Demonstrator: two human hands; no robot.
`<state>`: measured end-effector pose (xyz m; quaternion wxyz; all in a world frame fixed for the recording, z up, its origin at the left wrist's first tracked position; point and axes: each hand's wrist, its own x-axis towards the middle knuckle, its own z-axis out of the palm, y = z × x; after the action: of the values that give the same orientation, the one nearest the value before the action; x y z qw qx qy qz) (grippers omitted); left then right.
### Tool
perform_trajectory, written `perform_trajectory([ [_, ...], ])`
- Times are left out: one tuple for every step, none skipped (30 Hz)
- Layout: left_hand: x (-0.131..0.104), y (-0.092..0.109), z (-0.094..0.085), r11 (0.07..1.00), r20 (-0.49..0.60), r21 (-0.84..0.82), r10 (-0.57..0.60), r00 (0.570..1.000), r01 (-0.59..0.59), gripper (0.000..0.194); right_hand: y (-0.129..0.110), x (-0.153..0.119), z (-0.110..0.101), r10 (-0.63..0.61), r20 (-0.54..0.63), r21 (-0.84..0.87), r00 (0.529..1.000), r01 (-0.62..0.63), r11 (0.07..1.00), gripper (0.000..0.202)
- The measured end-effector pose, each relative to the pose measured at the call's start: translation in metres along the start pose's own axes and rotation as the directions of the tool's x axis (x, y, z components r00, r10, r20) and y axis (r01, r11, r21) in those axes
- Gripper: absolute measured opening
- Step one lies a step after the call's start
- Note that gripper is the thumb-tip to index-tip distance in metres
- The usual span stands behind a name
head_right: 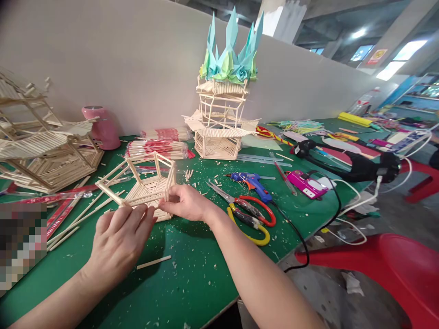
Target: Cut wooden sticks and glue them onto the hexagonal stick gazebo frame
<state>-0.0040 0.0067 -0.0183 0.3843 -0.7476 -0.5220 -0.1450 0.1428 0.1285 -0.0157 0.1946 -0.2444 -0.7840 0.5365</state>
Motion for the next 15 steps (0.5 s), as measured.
perform_trajectory([
  [0.001, -0.001, 0.0, 1.0, 0.004, 0.016, 0.003, 1.0, -0.003, 0.024, 0.0, 0.0, 0.001, 0.003, 0.015, 0.007, 1.0, -0.003, 1.0, 0.022],
  [0.001, -0.002, 0.001, 1.0, 0.012, 0.025, 0.004, 1.0, -0.005, 0.023, 0.0, 0.0, 0.002, 0.006, 0.03, 0.015, 1.0, -0.006, 1.0, 0.022],
  [0.001, -0.003, 0.001, 1.0, 0.023, 0.025, 0.003, 1.0, -0.004, 0.022, -0.001, 0.001, 0.003, 0.01, 0.044, 0.022, 0.999, -0.011, 1.0, 0.023],
  [0.001, -0.004, 0.0, 1.0, 0.035, 0.016, 0.001, 0.999, -0.002, 0.021, -0.002, 0.001, 0.003, 0.016, 0.059, 0.024, 0.998, -0.018, 1.0, 0.023],
  [0.001, -0.005, 0.0, 1.0, 0.046, 0.001, -0.005, 0.999, 0.005, 0.022, -0.004, 0.0, 0.003, 0.023, 0.076, 0.02, 0.997, -0.025, 0.999, 0.022],
  [0.0, -0.004, 0.0, 1.0, 0.053, -0.019, -0.013, 0.998, 0.014, 0.023, -0.006, 0.0, 0.002, 0.033, 0.092, 0.008, 0.995, -0.034, 0.999, 0.021],
  [0.0, -0.004, -0.001, 0.999, 0.065, -0.043, -0.025, 0.998, 0.028, 0.024, -0.009, -0.002, -0.001, 0.045, 0.105, -0.013, 0.993, -0.044, 0.999, 0.02],
  [-0.001, -0.003, -0.002, 0.997, 0.073, -0.069, -0.036, 0.997, 0.041, 0.024, -0.012, -0.004, -0.004, 0.061, 0.107, -0.043, 0.992, -0.057, 0.997, 0.021],
  [-0.002, -0.002, -0.003, 0.994, 0.082, -0.098, -0.046, 0.996, 0.054, 0.023, -0.016, -0.007, -0.009, 0.079, 0.092, -0.08, 0.993, -0.071, 0.994, 0.022],
  [-0.004, -0.002, -0.004, 0.989, 0.093, -0.13, -0.053, 0.994, 0.065, 0.022, -0.019, -0.011, -0.014, 0.097, 0.055, -0.12, 0.994, -0.089, 0.989, 0.023],
  [-0.006, -0.002, -0.005, 0.985, 0.104, -0.157, -0.059, 0.993, 0.074, 0.022, -0.023, -0.016, -0.02, 0.111, -0.002, -0.161, 0.994, -0.11, 0.981, 0.024],
  [-0.008, -0.003, -0.005, 0.981, 0.115, -0.176, -0.064, 0.991, 0.084, 0.021, -0.025, -0.021, -0.026, 0.119, -0.076, -0.2, 0.99, -0.132, 0.971, 0.022],
  [-0.011, -0.004, -0.006, 0.977, 0.127, -0.187, -0.078, 0.989, 0.101, 0.021, -0.026, -0.028, -0.033, 0.119, -0.159, -0.235, 0.98, -0.154, 0.96, 0.02],
  [-0.015, -0.006, -0.006, 0.973, 0.138, -0.192, -0.101, 0.985, 0.127, 0.021, -0.027, -0.036, -0.041, 0.112, -0.254, -0.268, 0.961, -0.181, 0.946, 0.018],
  [-0.019, -0.009, -0.005, 0.969, 0.149, -0.193, -0.129, 0.98, 0.156, 0.021, -0.025, -0.044, -0.05, 0.101, -0.357, -0.298, 0.929, -0.216, 0.93, 0.017],
])
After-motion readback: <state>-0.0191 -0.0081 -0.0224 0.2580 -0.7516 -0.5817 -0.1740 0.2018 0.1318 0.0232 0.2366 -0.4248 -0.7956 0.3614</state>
